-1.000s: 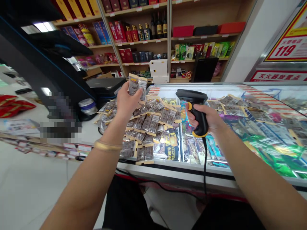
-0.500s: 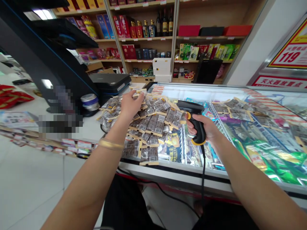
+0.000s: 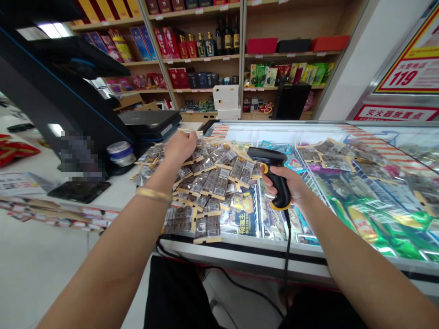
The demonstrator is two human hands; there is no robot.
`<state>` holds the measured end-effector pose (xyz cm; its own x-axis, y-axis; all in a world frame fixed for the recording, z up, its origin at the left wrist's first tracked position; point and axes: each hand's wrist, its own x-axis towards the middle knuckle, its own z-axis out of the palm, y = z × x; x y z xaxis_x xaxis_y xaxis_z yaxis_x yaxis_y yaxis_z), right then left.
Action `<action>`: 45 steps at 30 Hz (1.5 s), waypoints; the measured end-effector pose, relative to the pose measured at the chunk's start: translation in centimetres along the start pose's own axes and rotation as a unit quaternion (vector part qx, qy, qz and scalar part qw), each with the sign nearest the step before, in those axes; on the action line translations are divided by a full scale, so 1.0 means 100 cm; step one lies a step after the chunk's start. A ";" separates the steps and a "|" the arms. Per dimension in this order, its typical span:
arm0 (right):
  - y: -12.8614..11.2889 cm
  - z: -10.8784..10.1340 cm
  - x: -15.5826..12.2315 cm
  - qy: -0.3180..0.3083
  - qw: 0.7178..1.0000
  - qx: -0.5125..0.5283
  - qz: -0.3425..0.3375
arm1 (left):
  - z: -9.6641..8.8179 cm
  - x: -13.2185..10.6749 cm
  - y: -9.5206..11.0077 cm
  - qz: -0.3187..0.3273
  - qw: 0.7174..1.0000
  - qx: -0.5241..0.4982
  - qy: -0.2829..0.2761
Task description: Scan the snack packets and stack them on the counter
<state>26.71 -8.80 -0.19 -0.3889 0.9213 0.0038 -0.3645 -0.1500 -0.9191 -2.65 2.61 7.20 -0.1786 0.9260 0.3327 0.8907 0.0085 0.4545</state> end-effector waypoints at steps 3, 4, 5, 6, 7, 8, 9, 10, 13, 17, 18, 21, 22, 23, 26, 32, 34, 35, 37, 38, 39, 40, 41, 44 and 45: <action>0.001 -0.001 0.000 0.002 1.000 0.001 0.000 | -0.005 -0.007 0.005 -0.037 0.999 0.014 -0.020; 0.001 -0.002 0.000 0.004 1.000 0.002 0.000 | -0.007 -0.010 0.007 -0.039 0.999 0.014 -0.018; 0.001 -0.002 0.000 0.006 1.000 0.003 0.001 | -0.008 -0.011 0.008 -0.038 0.999 0.013 -0.018; 0.001 -0.002 0.000 0.008 1.000 0.004 0.001 | -0.009 -0.012 0.008 -0.038 0.999 0.011 -0.017; 0.001 -0.003 0.000 0.010 1.000 0.006 0.001 | -0.009 -0.013 0.009 -0.038 0.999 0.009 -0.015; 0.001 -0.003 0.001 0.010 1.000 0.009 0.002 | -0.010 -0.013 0.009 -0.038 0.999 0.009 -0.013; 0.001 -0.003 0.001 0.010 1.000 0.011 0.003 | -0.011 -0.013 0.009 -0.037 0.999 0.009 -0.008; 0.001 -0.003 0.002 0.009 1.000 0.013 0.003 | -0.011 -0.014 0.010 -0.036 0.999 0.009 0.001; -0.001 -0.005 0.003 0.005 1.000 0.011 -0.004 | -0.015 -0.018 0.017 -0.018 0.999 0.004 0.042; -0.016 -0.019 -0.009 0.020 0.999 0.003 -0.025 | -0.014 -0.029 0.045 0.070 0.992 -0.052 0.086; -0.023 -0.026 -0.016 0.030 0.999 -0.001 -0.031 | -0.010 -0.033 0.055 0.100 0.989 -0.070 0.086; -0.044 -0.057 -0.051 0.073 0.996 -0.016 -0.051 | 0.010 -0.046 0.093 0.187 0.973 -0.119 0.056; -0.051 -0.069 -0.065 0.089 0.994 -0.021 -0.057 | 0.020 -0.051 0.108 0.211 0.968 -0.130 0.041; -0.058 -0.082 -0.081 0.104 0.992 -0.028 -0.063 | 0.032 -0.056 0.123 0.231 0.963 -0.136 0.024; -0.074 -0.123 -0.131 0.165 0.982 -0.049 -0.078 | 0.071 -0.074 0.170 0.275 0.952 -0.132 -0.037; -0.084 -0.190 -0.214 0.281 0.951 -0.083 -0.098 | 0.150 -0.108 0.256 0.311 0.929 -0.080 -0.185; -0.083 -0.204 -0.228 0.299 0.945 -0.087 -0.104 | 0.171 -0.115 0.278 0.325 0.923 -0.062 -0.199; -0.083 -0.209 -0.233 0.304 0.943 -0.088 -0.106 | 0.179 -0.116 0.287 0.335 0.919 -0.050 -0.202; -0.082 -0.214 -0.236 0.310 0.940 -0.088 -0.107 | 0.192 -0.119 0.302 0.359 0.909 -0.025 -0.208; -0.082 -0.214 -0.235 0.311 0.940 -0.089 -0.105 | 0.197 -0.120 0.307 0.371 0.904 -0.010 -0.212; -0.082 -0.212 -0.233 0.310 0.941 -0.090 -0.104 | 0.200 -0.121 0.311 0.381 0.899 0.007 -0.217; -0.082 -0.210 -0.229 0.307 0.942 -0.091 -0.102 | 0.202 -0.122 0.314 0.385 0.895 0.023 -0.223; -0.082 -0.207 -0.224 0.305 0.943 -0.089 -0.101 | 0.203 -0.123 0.316 0.385 0.893 0.038 -0.230; -0.080 -0.197 -0.206 0.297 0.947 -0.067 -0.103 | 0.201 -0.124 0.314 0.359 0.901 0.058 -0.238; -0.078 -0.194 -0.200 0.295 0.948 -0.057 -0.104 | 0.198 -0.124 0.311 0.344 0.906 0.052 -0.241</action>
<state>53.77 -19.14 -0.69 0.2344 0.9721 -0.0011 -0.2754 0.0653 -0.9591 35.59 -1.08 0.85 0.6149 0.7826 0.0973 0.7608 -0.6212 0.1879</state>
